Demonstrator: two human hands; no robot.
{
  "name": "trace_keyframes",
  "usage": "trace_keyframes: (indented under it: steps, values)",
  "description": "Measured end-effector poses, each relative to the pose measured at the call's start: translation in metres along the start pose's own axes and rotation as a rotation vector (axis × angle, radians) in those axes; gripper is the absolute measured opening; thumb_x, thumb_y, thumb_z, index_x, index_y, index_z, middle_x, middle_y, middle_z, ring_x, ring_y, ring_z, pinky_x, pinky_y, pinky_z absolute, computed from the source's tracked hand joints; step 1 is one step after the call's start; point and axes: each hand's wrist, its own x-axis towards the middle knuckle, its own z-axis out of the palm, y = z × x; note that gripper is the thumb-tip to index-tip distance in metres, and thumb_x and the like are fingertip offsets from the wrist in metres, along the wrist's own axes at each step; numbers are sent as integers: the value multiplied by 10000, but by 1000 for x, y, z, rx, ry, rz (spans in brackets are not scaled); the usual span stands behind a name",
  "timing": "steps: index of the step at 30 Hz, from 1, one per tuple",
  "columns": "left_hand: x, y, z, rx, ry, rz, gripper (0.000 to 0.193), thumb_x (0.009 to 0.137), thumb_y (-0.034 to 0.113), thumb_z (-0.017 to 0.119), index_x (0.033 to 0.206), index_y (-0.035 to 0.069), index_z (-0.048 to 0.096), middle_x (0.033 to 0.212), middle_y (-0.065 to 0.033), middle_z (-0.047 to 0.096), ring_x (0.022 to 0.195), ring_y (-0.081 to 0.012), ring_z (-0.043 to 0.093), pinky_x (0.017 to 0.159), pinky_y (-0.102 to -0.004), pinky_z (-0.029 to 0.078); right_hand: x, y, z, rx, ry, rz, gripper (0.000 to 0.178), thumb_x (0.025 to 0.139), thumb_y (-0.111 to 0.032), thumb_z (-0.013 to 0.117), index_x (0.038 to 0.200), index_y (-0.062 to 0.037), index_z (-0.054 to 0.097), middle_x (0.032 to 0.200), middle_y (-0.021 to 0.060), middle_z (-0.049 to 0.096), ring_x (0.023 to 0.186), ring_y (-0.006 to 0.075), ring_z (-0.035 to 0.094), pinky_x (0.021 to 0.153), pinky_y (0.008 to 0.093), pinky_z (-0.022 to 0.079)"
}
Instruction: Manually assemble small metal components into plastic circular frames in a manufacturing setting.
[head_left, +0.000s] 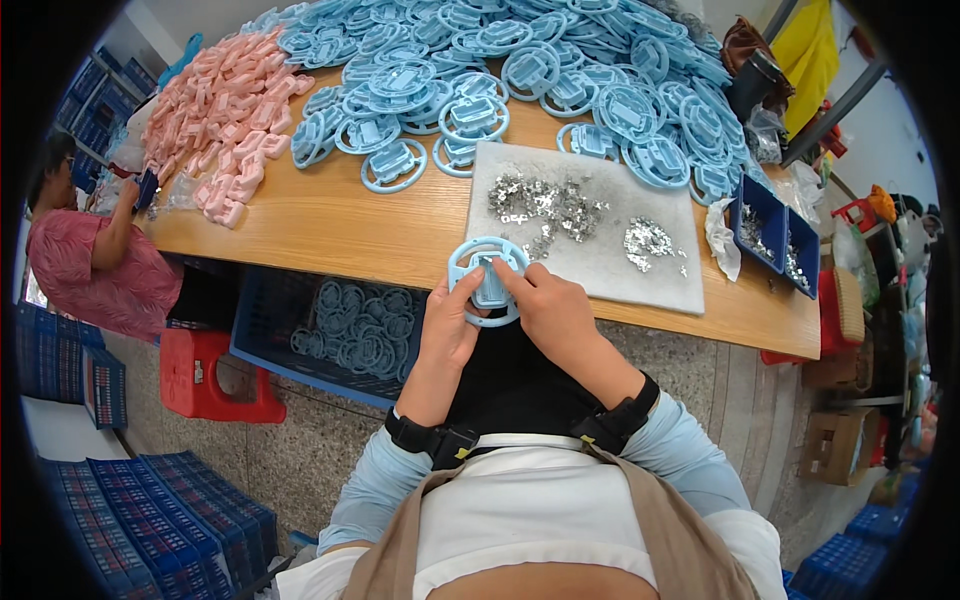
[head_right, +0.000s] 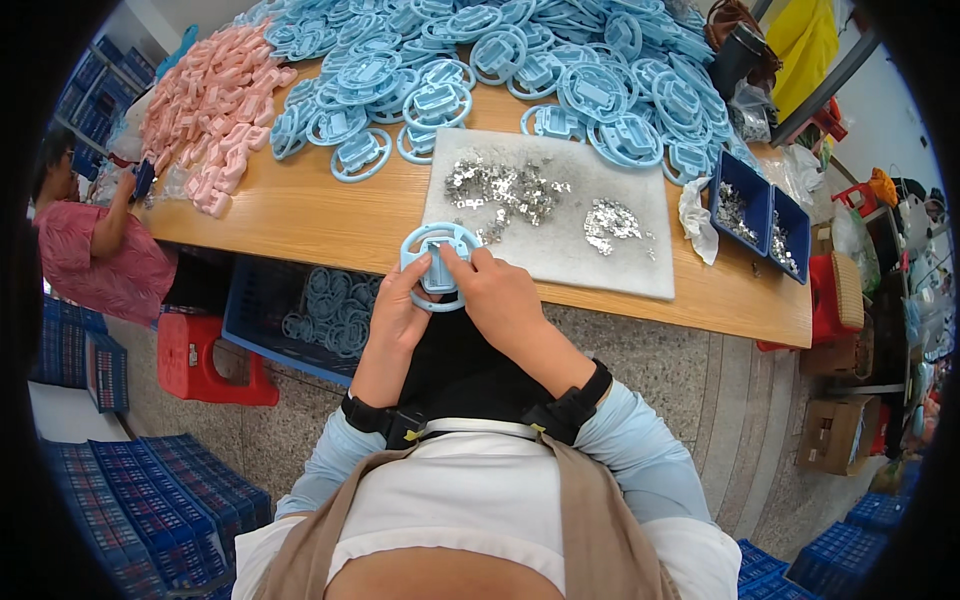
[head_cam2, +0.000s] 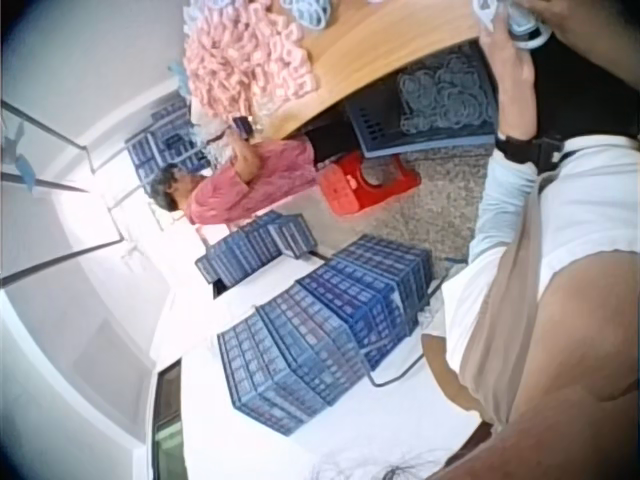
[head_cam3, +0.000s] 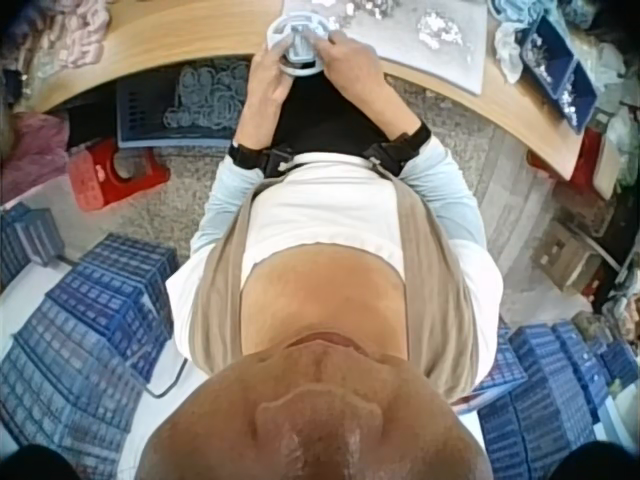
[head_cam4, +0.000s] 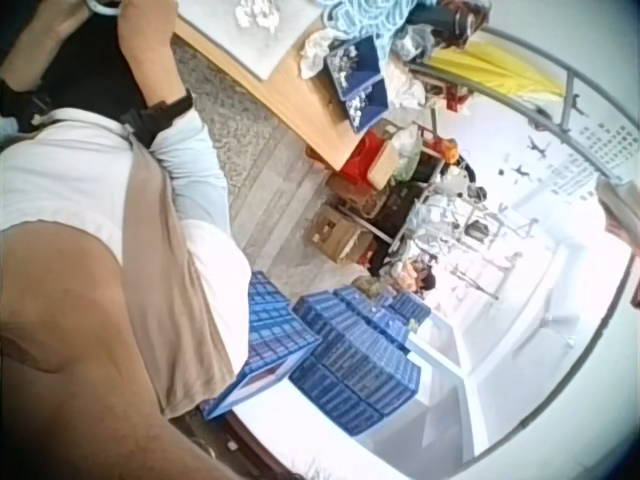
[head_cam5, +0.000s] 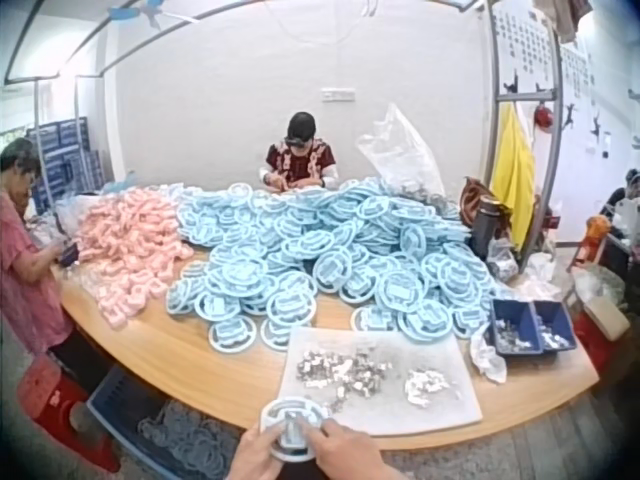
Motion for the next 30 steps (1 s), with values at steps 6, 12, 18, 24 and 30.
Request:
trace_keyframes:
  steps: [6, 12, 18, 24, 30]
  values:
    - [3, -1, -6, 16, -34, -14, 293, 840, 88, 589, 1121, 51, 515, 999, -55, 607, 912, -143, 602, 793, -300, 501, 0, -2, -3, -32, -17, -15, 472, 707, -3, 570, 1156, -149, 561, 723, 57, 515, 594, 214, 578, 508, 329, 474]
    - [0, 1, 0, 11, -4, 1, 272, 833, 103, 613, 1086, 41, 532, 931, -33, 603, 813, -115, 595, 687, -267, 492, 0, -4, -2, -47, -17, -6, 476, 705, -1, 570, 1159, -147, 558, 732, 57, 516, 606, 212, 583, 508, 329, 475]
    - [-1, 1, 0, -5, -30, 1, 295, 832, 88, 612, 1108, 42, 519, 968, -42, 598, 861, -129, 595, 719, -283, 500, 3, -5, -6, -45, -79, 2, 437, 711, -20, 558, 1142, -91, 550, 802, 94, 559, 683, 234, 617, 547, 337, 492]
    - [0, 1, 0, -8, -19, -7, 292, 834, 87, 609, 1108, 43, 517, 968, -38, 597, 863, -125, 592, 724, -281, 493, 3, -4, -3, -64, -14, 0, 478, 691, -11, 589, 1148, -148, 558, 736, 54, 520, 627, 213, 593, 514, 330, 478]
    - [2, -1, -3, 3, -19, -3, 287, 837, 100, 611, 1104, 49, 520, 957, -28, 595, 848, -111, 586, 702, -263, 478, 1, -2, -2, -52, -7, -2, 482, 685, -11, 598, 1145, -149, 560, 737, 47, 520, 631, 208, 595, 511, 326, 479]
